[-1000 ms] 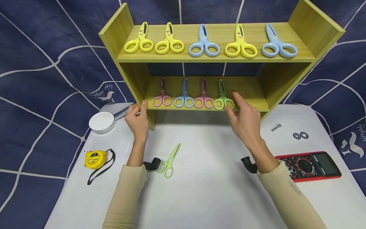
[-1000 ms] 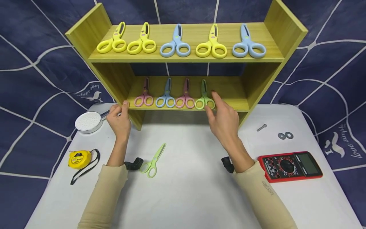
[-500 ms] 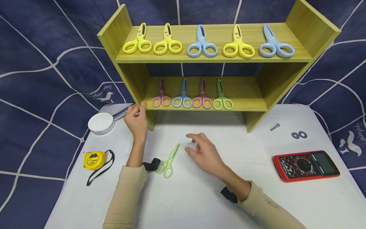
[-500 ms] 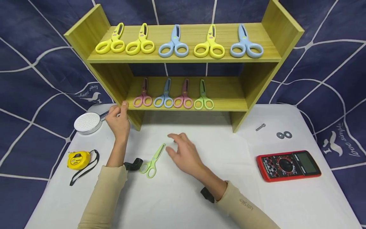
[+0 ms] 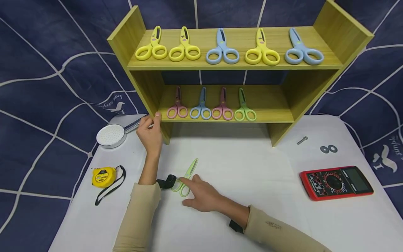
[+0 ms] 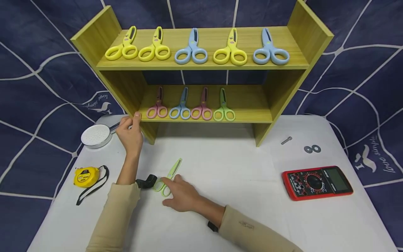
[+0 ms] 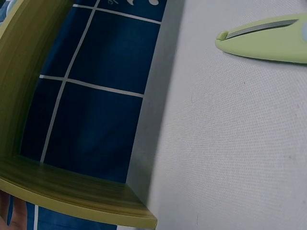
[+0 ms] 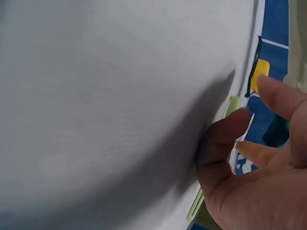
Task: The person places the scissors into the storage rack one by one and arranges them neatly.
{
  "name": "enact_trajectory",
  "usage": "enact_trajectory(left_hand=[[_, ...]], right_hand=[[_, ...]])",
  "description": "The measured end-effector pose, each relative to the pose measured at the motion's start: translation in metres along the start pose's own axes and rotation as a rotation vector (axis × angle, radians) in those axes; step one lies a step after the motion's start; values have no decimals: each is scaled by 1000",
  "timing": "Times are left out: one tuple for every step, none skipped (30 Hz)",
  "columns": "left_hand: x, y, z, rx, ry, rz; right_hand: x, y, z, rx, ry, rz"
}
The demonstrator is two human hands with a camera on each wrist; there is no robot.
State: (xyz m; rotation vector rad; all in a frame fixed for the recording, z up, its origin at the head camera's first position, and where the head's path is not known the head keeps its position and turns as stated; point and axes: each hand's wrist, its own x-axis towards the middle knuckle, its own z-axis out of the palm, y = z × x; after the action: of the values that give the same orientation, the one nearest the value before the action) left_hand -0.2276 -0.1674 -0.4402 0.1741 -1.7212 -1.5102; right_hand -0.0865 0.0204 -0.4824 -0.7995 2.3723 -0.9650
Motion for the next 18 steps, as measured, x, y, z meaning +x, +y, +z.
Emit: enact_trajectory(left_hand=[[0,0,0,-2,-2,-1],[0,0,0,-5,-2,-3],[0,-1,0,-6,-2,-2],[0,-1,0,-6,-3,-3],[0,-1,0,-6,-3,-3],[0,-2,0,-5,-2,-4],[0,-2,0,-3,-2,-4],[0,-2,0,-3,-1,-9],[0,-3,0,-4,0,-12],[0,-3,0,0,2,-13],[0,-3,0,2,4,-13],[0,-3,0,2,7,-13],[0,-3,0,2,9,-15],[0,-3,0,1,12,-13],[0,-3,0,3,13,-10],[1,-3,1,1,15,-12],[1,-2,1,-3,15,-15],[1,-2,1,-5,15,-16]], right_hand=[[1,-1,2,-39,-1,2],[2,-1,3,-77,1,2],[3,-2,5,-110,0,2],[4,-2,6,-137,-2,1],[4,-2,7,-166,-3,0],[4,-3,8,-191,-5,-3],[4,-3,8,-210,-6,-6],[4,-3,9,-218,-5,-9],[3,-3,9,-227,-4,-15],[3,-3,9,-230,-2,-21],[2,-3,9,-234,0,-28],[2,-3,9,-249,1,-35],[1,-3,9,-273,3,-44],[0,-3,9,-299,3,-50],[-1,-2,8,-326,4,-55],[-3,-2,7,-358,8,-58],[-6,-2,6,-390,11,-60],[-9,-2,5,-420,14,-59]])
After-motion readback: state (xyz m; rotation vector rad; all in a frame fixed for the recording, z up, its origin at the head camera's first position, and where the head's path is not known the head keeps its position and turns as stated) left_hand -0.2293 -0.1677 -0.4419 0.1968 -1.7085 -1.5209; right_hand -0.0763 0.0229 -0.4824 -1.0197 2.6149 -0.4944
